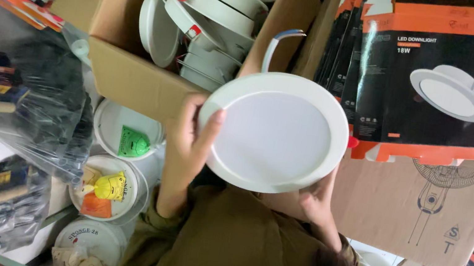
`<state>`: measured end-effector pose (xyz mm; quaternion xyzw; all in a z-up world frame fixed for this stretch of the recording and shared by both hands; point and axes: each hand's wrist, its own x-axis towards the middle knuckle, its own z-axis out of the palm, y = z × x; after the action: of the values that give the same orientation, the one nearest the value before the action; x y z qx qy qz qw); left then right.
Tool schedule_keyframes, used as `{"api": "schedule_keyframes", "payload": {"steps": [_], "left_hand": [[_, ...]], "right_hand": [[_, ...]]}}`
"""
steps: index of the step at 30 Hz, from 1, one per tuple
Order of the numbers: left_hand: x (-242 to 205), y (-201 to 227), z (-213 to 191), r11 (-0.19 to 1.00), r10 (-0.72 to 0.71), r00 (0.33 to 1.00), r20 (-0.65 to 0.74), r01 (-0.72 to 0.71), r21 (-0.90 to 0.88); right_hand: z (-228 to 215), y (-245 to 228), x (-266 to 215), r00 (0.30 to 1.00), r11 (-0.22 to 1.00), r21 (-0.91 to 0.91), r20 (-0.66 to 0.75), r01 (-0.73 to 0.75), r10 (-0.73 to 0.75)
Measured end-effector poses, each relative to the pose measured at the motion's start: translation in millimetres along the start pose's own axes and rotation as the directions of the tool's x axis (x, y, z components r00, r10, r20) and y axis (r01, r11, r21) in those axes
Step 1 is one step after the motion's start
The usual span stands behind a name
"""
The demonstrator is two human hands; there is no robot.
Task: The person places circular LED downlights into their corresponding cardboard boxes, folding the box flaps to secure the items, and then stacks the boxed lights into a larger shipping carton.
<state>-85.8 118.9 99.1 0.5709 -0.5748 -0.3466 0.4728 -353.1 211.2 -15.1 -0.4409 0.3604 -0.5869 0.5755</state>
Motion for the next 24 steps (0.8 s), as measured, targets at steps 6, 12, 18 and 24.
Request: {"api": "schedule_keyframes", "payload": {"steps": [6, 12, 18, 24], "left_hand": [[-54, -9, 51, 0.942, -0.129, 0.984, 0.124, 0.16, -0.294], [-74, -8, 47, 0.923, -0.083, 0.994, 0.075, 0.105, -0.371], [-75, -10, 21, 0.939, 0.023, 0.958, 0.285, 0.077, -0.334], [-94, -23, 39, 0.889, -0.099, 0.757, 0.645, 0.358, -0.284]], "right_hand": [[-29, -21, 13, 0.959, 1.0, -0.01, -0.283, -0.028, 0.023], [-13, -37, 23, 0.977, 0.997, -0.058, -0.204, 0.05, -0.061], [13, -43, 6, 0.957, 0.998, -0.059, -0.29, 0.008, -0.024], [-24, -35, -58, 0.879, 0.999, 0.018, -0.474, -0.041, 0.045]]}}
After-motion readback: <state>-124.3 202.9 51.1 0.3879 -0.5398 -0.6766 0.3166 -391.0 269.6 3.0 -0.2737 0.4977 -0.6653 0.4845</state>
